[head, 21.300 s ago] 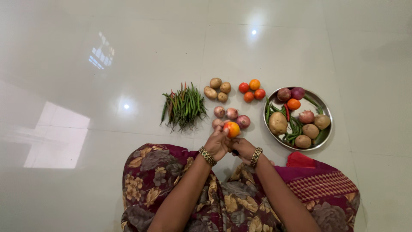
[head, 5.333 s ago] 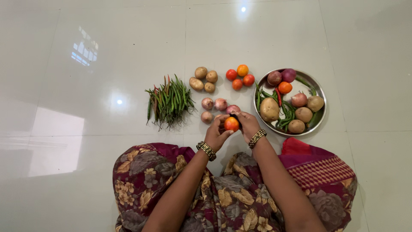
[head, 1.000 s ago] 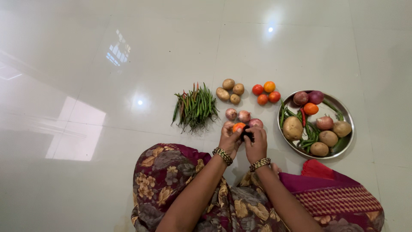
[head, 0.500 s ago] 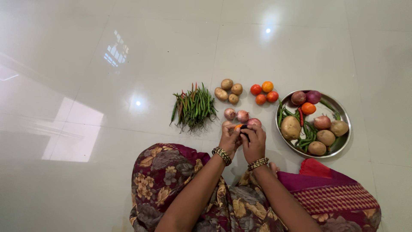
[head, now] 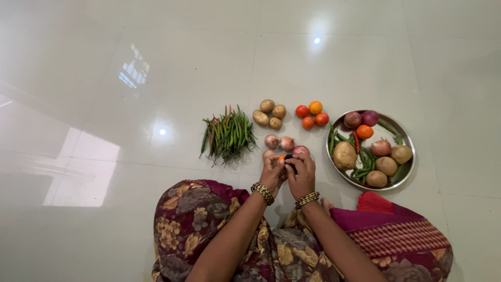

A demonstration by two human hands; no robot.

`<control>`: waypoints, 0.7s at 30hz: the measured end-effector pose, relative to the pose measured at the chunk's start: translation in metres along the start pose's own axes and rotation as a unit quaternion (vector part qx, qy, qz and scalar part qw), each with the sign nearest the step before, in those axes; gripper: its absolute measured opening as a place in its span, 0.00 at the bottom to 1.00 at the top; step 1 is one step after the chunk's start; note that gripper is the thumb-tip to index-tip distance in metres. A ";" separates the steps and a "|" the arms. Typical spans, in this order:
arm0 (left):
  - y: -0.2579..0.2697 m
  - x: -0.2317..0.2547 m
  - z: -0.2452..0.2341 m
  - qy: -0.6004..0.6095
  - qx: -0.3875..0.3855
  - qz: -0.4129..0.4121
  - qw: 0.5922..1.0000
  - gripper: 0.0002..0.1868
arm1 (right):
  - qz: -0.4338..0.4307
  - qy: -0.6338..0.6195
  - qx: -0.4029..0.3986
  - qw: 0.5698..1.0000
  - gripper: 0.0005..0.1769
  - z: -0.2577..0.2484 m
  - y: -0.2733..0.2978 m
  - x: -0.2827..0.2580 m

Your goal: The person sits on the floor and peels tomatoes using a small knife. They hold a tomato in one hand and carefully remove the skin with the other, placing the peeled tomato aside.

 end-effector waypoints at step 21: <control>0.009 0.011 0.010 0.079 0.004 -0.013 0.997 0.26 | 0.334 -0.310 -0.045 0.889 0.06 0.022 -0.001 0.062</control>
Point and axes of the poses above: each hand's wrist, its own y-axis away from the middle knuckle, its own z-axis out of the palm, x = y × z, the point moved 1 cm from there along -y, towards the middle knuckle, and after that the axes turned 4 degrees about z, right-handed, at the moved point
